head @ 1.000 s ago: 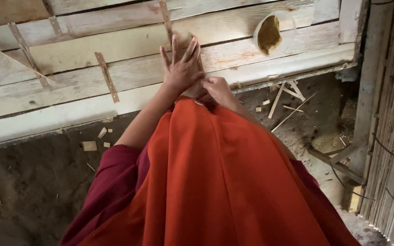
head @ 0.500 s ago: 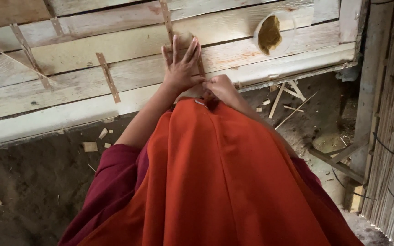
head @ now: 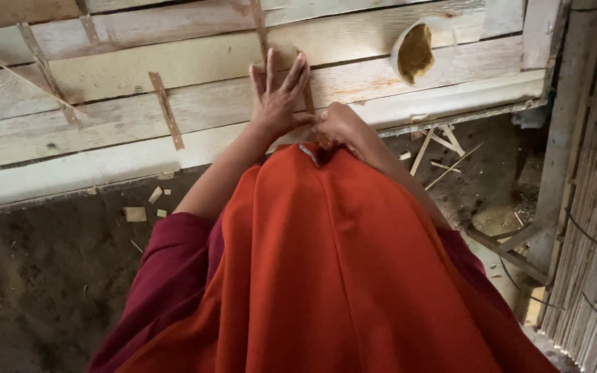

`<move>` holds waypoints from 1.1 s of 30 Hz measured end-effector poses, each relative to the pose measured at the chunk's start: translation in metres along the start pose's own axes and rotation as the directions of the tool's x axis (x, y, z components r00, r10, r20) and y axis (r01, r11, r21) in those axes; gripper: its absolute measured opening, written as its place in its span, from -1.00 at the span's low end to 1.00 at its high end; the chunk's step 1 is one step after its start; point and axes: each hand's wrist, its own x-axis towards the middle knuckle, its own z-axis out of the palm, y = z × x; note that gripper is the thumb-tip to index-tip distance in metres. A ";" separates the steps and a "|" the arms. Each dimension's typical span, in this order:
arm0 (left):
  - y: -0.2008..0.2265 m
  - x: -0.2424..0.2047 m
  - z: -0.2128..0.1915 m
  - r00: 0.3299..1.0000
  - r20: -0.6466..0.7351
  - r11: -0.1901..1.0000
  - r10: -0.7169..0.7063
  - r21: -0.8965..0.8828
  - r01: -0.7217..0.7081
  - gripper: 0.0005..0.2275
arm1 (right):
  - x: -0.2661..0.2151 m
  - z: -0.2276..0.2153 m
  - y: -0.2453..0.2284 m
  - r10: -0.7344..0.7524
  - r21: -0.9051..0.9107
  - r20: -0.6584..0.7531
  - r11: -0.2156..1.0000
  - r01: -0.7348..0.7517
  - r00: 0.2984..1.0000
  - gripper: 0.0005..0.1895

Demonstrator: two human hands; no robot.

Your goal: Applying thin wooden strips to a wooden plank surface by hand.

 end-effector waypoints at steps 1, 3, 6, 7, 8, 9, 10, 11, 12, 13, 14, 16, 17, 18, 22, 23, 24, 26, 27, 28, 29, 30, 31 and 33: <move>0.000 0.000 0.001 1.000 -0.002 1.000 -0.004 0.000 0.004 0.05 | -0.008 -0.004 -0.008 -0.002 -0.003 0.001 1.000 0.002 1.000 -0.78; 0.000 0.000 0.001 0.999 -0.037 1.000 0.000 -0.012 0.000 0.04 | -0.025 -0.013 -0.023 -0.052 -0.348 0.091 0.934 0.080 0.995 -0.67; 0.001 -0.001 -0.004 1.000 -0.021 1.000 0.003 0.000 -0.003 0.06 | -0.035 -0.021 -0.009 -0.006 0.052 0.082 0.999 0.002 0.997 -0.58; 0.001 0.000 -0.004 1.000 -0.030 1.000 0.002 0.000 -0.002 0.06 | -0.037 -0.028 -0.008 -0.008 0.047 0.076 0.999 0.005 0.997 -0.58; 0.000 0.001 -0.004 0.999 -0.048 1.000 0.000 -0.020 -0.001 0.08 | -0.038 -0.035 -0.006 0.027 0.259 -0.095 0.966 -0.001 0.995 -0.71; 0.000 -0.003 -0.002 0.998 -0.056 0.999 -0.006 -0.040 0.004 0.10 | -0.041 -0.037 -0.004 0.097 0.461 -0.240 0.887 0.026 0.966 -0.82; -0.001 -0.005 -0.002 0.998 -0.054 0.999 -0.010 -0.040 0.008 0.10 | -0.039 -0.038 -0.002 0.095 0.461 -0.236 0.887 0.025 0.967 -0.82; -0.001 -0.004 -0.001 0.999 -0.054 0.999 0.003 -0.050 -0.006 0.14 | -0.037 -0.040 0.000 0.033 0.522 -0.368 0.835 0.177 0.929 -0.82; -0.001 -0.002 -0.001 0.998 -0.054 0.998 0.016 -0.059 -0.020 0.18 | -0.035 -0.042 0.003 -0.014 0.555 -0.497 0.763 0.330 0.867 -0.80; 0.000 -0.003 -0.003 0.999 -0.052 0.998 0.015 -0.059 -0.018 0.18 | -0.021 -0.039 0.011 -0.013 0.556 -0.495 0.763 0.328 0.869 -0.80; 0.002 -0.004 -0.004 0.999 -0.045 0.997 0.009 -0.073 -0.012 0.18 | -0.008 -0.035 0.019 -0.074 0.431 -0.608 0.805 0.407 0.791 -0.81; 0.000 -0.002 -0.002 0.999 -0.045 0.997 -0.003 -0.084 0.000 0.18 | 0.007 -0.026 0.017 -0.153 0.289 -0.702 0.831 0.475 0.695 -0.81; -0.001 0.000 0.002 0.998 -0.047 0.997 -0.034 -0.070 0.031 0.22 | 0.007 -0.019 0.011 -0.337 -0.013 -0.809 0.830 0.557 0.482 -0.81; -0.002 0.003 0.007 0.997 -0.050 0.996 -0.065 -0.057 0.062 0.27 | 0.006 -0.013 0.005 -0.523 -0.321 -0.815 0.764 0.560 0.247 -0.79; -0.004 0.008 0.019 0.993 -0.076 0.996 -0.086 -0.027 0.084 0.31 | 0.029 0.015 0.022 -0.784 -0.744 -0.611 0.617 0.256 0.112 -0.87; -0.002 0.007 0.017 0.992 -0.093 0.995 -0.088 -0.049 0.083 0.25 | 0.022 0.017 0.017 -0.791 -0.742 -0.585 0.612 0.274 0.180 -0.80; -0.001 0.006 0.015 0.990 -0.111 0.994 -0.090 -0.072 0.082 0.19 | 0.014 0.020 0.013 -0.794 -0.739 -0.555 0.607 0.292 0.247 -0.70; -0.002 0.009 0.025 0.981 -0.170 0.994 -0.093 -0.075 0.081 0.11 | 0.018 0.017 0.013 -0.801 -0.758 -0.539 0.596 0.265 0.260 -0.62; -0.002 0.010 0.029 0.969 -0.228 0.994 -0.092 -0.078 0.076 0.03 | 0.019 0.016 0.013 -0.805 -0.776 -0.525 0.586 0.234 0.275 -0.55; -0.003 0.010 0.031 0.969 -0.228 0.994 -0.093 -0.079 0.076 0.03 | 0.014 0.012 0.008 -0.806 -0.776 -0.524 0.585 0.235 0.275 -0.55; -0.005 0.010 0.033 0.970 -0.230 0.996 -0.078 -0.067 0.064 0.07 | 0.009 0.009 0.003 -0.796 -0.756 -0.520 0.598 0.266 0.311 -0.39; -0.007 0.010 0.035 0.971 -0.232 0.997 -0.063 -0.056 0.051 0.11 | 0.004 0.005 -0.002 -0.785 -0.734 -0.514 0.611 0.296 0.347 -0.15; -0.004 0.010 0.033 0.970 -0.233 0.997 -0.066 -0.056 0.055 0.11 | 0.013 0.005 -0.002 -0.787 -0.735 -0.512 0.609 0.298 0.346 -0.15; 0.000 0.009 0.028 0.955 -0.279 0.994 -0.099 -0.069 0.083 0.04 | 0.032 0.005 -0.001 -0.789 -0.787 -0.566 0.604 0.127 0.239 -0.49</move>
